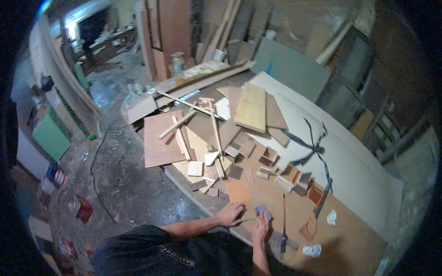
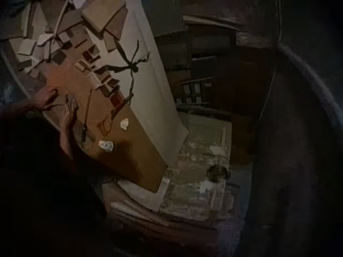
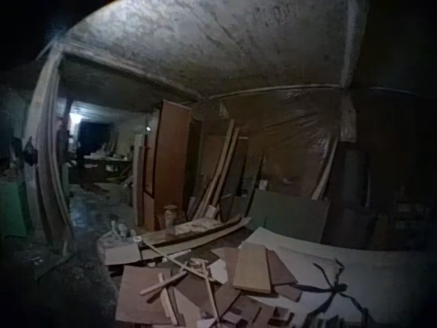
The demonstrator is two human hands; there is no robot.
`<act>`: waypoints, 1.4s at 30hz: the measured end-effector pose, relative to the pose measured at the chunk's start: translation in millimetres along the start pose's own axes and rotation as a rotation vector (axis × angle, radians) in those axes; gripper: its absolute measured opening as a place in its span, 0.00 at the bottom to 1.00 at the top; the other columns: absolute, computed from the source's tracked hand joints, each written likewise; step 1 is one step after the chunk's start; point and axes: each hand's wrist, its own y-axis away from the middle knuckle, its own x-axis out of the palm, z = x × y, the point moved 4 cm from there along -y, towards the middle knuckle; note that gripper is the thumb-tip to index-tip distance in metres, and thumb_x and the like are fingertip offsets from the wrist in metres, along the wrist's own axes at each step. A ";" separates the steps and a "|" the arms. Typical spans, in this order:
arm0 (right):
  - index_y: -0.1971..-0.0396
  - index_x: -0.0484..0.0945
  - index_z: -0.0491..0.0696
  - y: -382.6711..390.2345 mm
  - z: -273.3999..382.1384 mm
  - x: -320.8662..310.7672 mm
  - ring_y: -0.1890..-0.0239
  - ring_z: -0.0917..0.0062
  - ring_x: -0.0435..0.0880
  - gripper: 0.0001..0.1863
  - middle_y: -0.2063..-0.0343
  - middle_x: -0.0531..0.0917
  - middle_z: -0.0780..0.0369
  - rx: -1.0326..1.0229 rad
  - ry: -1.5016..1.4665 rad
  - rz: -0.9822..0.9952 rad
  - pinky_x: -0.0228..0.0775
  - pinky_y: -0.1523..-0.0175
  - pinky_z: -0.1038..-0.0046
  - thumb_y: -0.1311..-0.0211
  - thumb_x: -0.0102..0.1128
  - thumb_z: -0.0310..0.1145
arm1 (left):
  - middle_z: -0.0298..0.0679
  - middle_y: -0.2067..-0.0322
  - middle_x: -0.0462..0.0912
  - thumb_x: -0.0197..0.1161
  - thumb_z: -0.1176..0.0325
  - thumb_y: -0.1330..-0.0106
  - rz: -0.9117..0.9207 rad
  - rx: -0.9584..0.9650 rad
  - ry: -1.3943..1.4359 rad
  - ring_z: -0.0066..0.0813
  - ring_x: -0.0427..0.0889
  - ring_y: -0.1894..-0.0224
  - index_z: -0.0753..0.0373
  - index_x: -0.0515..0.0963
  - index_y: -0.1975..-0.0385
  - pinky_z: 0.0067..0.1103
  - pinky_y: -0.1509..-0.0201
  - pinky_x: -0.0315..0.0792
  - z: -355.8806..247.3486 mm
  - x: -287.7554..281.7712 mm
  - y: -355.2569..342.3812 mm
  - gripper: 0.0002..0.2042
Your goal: Sanding small wooden pieces and applying wood filler to the joints at a workbench.
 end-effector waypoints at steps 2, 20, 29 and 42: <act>0.53 0.79 0.35 -2.1 1.8 5.4 0.41 0.56 0.75 0.17 0.48 0.79 0.47 0.073 0.007 0.006 0.65 0.36 0.62 0.42 0.52 0.21 | 0.49 0.53 0.73 0.62 0.54 0.39 0.041 -0.012 0.023 0.49 0.72 0.49 0.66 0.71 0.53 0.38 0.45 0.65 -1.9 -6.6 -1.1 0.22; 0.50 0.78 0.38 21.9 39.3 35.1 0.40 0.57 0.74 0.18 0.48 0.79 0.50 0.370 0.055 -0.150 0.64 0.35 0.66 0.40 0.52 0.23 | 0.46 0.51 0.74 0.67 0.53 0.44 0.112 0.083 0.021 0.44 0.70 0.45 0.64 0.73 0.51 0.38 0.43 0.60 19.6 -8.0 4.9 0.26; 0.54 0.81 0.40 20.3 65.1 24.1 0.41 0.61 0.76 0.16 0.50 0.81 0.53 0.195 0.216 -0.050 0.68 0.38 0.63 0.39 0.51 0.24 | 0.47 0.54 0.73 0.67 0.55 0.46 0.118 0.067 -0.008 0.44 0.69 0.45 0.62 0.73 0.51 0.40 0.41 0.58 21.1 -6.4 4.9 0.25; 0.49 0.79 0.41 31.1 6.5 36.2 0.39 0.60 0.74 0.18 0.46 0.79 0.53 0.282 0.162 -0.245 0.63 0.33 0.65 0.40 0.53 0.22 | 0.44 0.53 0.74 0.68 0.53 0.47 0.109 0.080 0.001 0.43 0.70 0.45 0.64 0.74 0.55 0.44 0.39 0.55 11.4 -9.8 2.2 0.25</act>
